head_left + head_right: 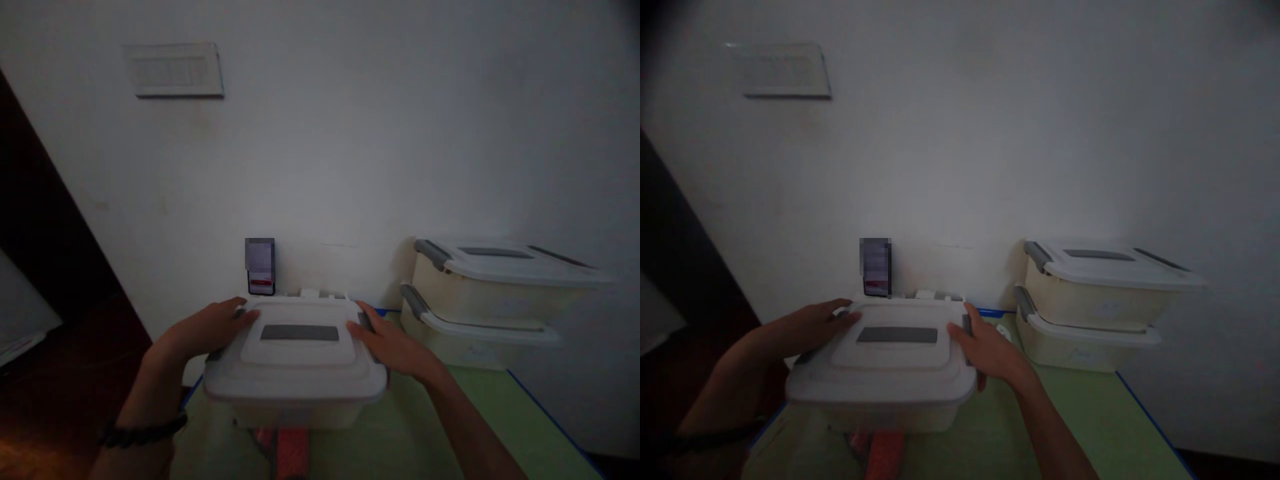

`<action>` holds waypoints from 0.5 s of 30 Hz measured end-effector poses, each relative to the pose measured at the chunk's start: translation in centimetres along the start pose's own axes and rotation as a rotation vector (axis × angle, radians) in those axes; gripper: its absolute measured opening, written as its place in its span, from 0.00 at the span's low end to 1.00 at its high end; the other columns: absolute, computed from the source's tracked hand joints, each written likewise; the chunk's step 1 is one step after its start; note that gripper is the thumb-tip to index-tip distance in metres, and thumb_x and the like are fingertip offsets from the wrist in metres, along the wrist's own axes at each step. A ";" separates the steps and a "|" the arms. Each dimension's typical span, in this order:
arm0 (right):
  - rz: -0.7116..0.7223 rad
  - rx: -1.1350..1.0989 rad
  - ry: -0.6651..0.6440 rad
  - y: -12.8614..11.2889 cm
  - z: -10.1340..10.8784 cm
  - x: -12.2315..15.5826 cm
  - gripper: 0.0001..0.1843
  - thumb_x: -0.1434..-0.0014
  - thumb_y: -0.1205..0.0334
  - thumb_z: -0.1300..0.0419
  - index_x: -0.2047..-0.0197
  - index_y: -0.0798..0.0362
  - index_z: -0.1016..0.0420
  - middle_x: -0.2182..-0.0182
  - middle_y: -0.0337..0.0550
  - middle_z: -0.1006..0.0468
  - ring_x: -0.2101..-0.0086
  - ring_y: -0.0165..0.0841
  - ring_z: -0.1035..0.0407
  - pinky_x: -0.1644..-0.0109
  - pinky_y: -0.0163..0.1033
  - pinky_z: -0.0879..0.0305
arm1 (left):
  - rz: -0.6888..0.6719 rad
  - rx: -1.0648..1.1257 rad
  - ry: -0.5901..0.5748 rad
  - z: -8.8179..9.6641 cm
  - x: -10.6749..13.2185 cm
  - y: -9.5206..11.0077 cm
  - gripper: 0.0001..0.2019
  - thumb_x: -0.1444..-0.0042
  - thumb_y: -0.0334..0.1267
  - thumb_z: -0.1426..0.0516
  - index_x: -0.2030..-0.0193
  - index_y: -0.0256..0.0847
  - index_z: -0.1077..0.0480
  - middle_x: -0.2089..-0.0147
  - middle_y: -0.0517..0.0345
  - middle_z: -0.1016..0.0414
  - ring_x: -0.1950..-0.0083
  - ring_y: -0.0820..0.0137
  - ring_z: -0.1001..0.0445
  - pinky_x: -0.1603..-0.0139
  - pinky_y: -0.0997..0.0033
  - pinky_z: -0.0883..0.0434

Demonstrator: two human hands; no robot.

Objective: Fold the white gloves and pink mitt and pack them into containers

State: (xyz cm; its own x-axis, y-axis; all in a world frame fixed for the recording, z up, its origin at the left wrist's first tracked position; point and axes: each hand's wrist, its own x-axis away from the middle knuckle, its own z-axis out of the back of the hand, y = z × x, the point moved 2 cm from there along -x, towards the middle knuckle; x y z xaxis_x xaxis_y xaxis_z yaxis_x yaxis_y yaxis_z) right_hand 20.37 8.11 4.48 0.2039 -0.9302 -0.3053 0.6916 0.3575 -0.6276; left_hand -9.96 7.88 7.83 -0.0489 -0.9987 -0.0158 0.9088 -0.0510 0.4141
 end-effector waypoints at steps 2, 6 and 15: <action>-0.113 0.007 -0.067 -0.3 1.4 0.2 0.32 0.43 0.44 0.52 0.42 0.57 0.39 0.54 0.53 0.25 0.53 0.44 0.31 0.52 0.48 0.33 | -0.069 0.066 0.037 0.5 0.3 1.3 0.26 0.45 0.54 0.56 0.49 0.38 0.33 0.52 0.47 0.25 0.53 0.58 0.27 0.52 0.62 0.32; -0.096 0.031 -0.024 -0.4 5.0 1.3 0.35 0.44 0.41 0.54 0.39 0.53 0.43 0.45 0.51 0.34 0.46 0.45 0.39 0.44 0.51 0.42 | -0.077 0.137 0.129 0.6 0.7 3.9 0.29 0.44 0.55 0.56 0.42 0.38 0.40 0.46 0.47 0.30 0.48 0.58 0.30 0.48 0.62 0.34; -0.201 0.281 -0.116 2.5 6.3 2.7 0.34 0.42 0.42 0.58 0.44 0.59 0.36 0.50 0.61 0.29 0.51 0.48 0.33 0.49 0.55 0.38 | -0.236 0.114 -0.021 -1.8 0.2 6.7 0.25 0.44 0.54 0.55 0.49 0.40 0.33 0.53 0.51 0.25 0.55 0.60 0.26 0.55 0.66 0.32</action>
State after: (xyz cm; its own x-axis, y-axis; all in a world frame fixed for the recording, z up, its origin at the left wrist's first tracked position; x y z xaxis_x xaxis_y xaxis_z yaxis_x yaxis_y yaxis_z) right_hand 27.00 5.93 6.55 0.1106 -0.9886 -0.1026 0.8861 0.1448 -0.4402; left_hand -3.11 7.31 8.94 -0.2634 -0.9589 -0.1060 0.8188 -0.2803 0.5010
